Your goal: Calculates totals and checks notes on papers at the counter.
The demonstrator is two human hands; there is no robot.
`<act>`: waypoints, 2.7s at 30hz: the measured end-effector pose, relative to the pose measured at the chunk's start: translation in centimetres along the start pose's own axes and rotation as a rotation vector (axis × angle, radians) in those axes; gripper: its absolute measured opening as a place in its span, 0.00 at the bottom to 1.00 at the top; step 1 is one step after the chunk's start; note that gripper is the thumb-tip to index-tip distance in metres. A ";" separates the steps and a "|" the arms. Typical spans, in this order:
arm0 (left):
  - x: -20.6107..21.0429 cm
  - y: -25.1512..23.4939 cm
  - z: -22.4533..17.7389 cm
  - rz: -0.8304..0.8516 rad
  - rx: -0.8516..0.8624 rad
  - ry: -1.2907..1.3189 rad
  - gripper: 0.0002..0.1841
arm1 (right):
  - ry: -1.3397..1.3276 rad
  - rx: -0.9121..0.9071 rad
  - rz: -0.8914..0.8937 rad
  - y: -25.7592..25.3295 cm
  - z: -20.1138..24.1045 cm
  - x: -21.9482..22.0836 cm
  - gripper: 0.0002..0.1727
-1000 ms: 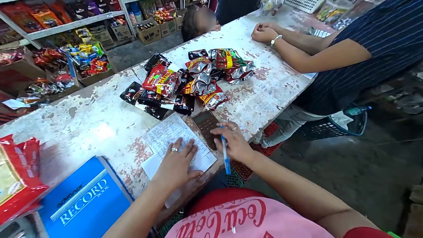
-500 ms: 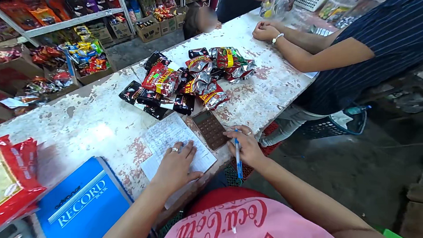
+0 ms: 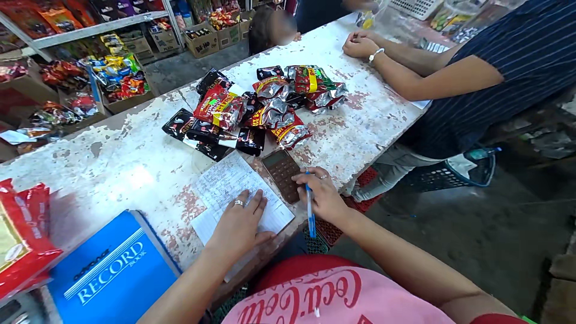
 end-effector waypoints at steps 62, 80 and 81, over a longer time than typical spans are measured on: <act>0.4 -0.2 0.2 -0.112 0.129 -0.020 0.41 | 0.033 -0.016 0.008 -1.2 -0.2 -1.0 0.16; 0.5 -0.1 0.4 -0.118 0.136 0.001 0.37 | 0.016 -0.013 0.087 -0.4 1.2 0.4 0.13; 0.5 -0.1 0.4 -0.127 0.141 0.000 0.36 | 0.018 -0.017 0.070 -0.4 1.1 0.1 0.13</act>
Point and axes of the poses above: each hand's wrist, its own y-axis away from the middle knuckle, its own x-axis out of the palm, z = x × y, the point moved 2 cm from there along -y, towards the middle knuckle, and after that the axes turned 13 degrees about x, right-handed, at the moved point
